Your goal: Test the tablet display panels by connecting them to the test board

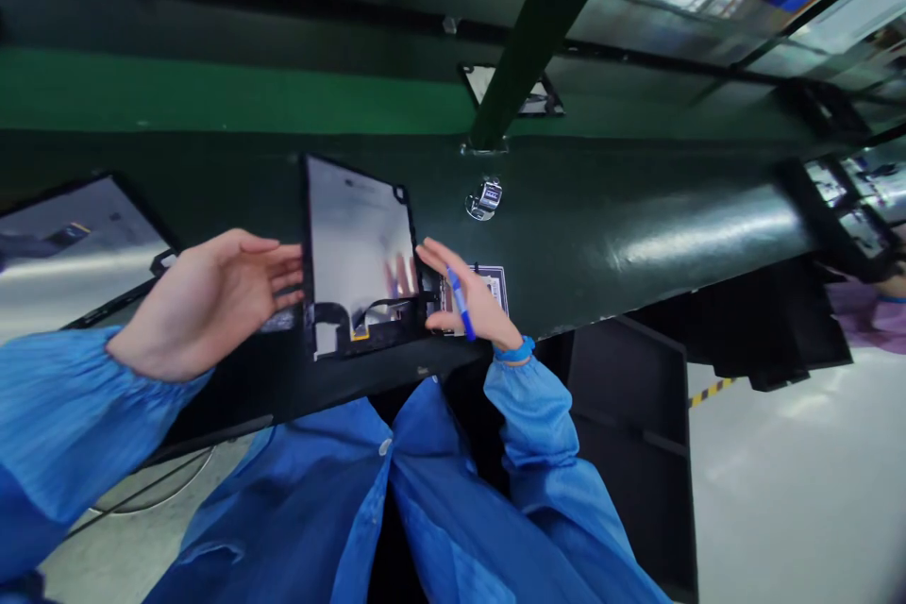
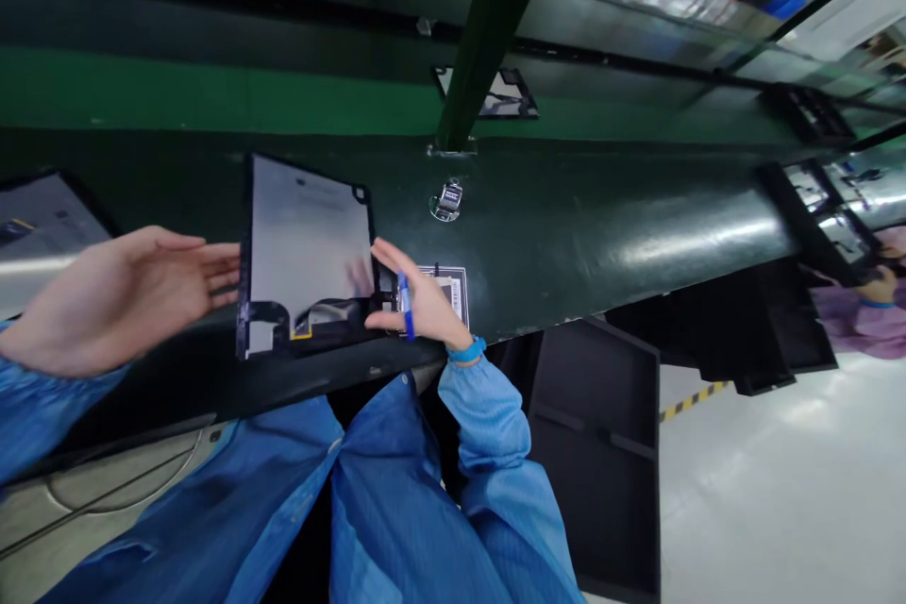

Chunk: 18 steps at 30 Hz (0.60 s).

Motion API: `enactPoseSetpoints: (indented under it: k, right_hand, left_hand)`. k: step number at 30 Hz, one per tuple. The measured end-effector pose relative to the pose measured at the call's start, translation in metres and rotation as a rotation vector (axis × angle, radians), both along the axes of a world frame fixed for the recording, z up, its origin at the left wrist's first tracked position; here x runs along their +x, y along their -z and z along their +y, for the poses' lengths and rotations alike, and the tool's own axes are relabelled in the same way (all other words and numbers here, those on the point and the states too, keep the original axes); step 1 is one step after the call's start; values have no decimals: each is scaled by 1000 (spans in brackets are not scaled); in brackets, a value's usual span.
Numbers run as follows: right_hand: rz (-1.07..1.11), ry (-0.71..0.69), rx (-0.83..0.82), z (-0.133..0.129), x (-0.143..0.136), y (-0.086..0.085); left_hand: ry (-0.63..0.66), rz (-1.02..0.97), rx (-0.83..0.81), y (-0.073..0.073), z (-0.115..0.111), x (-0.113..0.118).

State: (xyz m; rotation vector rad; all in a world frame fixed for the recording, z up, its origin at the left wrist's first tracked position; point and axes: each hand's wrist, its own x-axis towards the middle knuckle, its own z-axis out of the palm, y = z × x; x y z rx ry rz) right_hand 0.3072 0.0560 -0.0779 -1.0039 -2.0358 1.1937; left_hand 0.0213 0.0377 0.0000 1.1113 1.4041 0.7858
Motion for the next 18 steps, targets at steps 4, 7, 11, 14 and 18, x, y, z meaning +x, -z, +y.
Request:
enactPoseSetpoints:
  k: [4,7,11,14,18]
  right_hand:
    - [207,242,13,8,7,-31]
    - [124,464,154,21,17,-47]
    - [112,589,139,37,32,-49]
    - [173,595,48,38,20,-41]
    - [265,577,25,25,-32,-31]
  left_hand:
    - [60,-399,-107,-31,12,40]
    - [383,-326,14,-39,16,55]
    - [209,-329,26,-10,19,46]
    - [-292,-448,-15,26,20,38]
    - [-435,-684,-199,48,15,35]
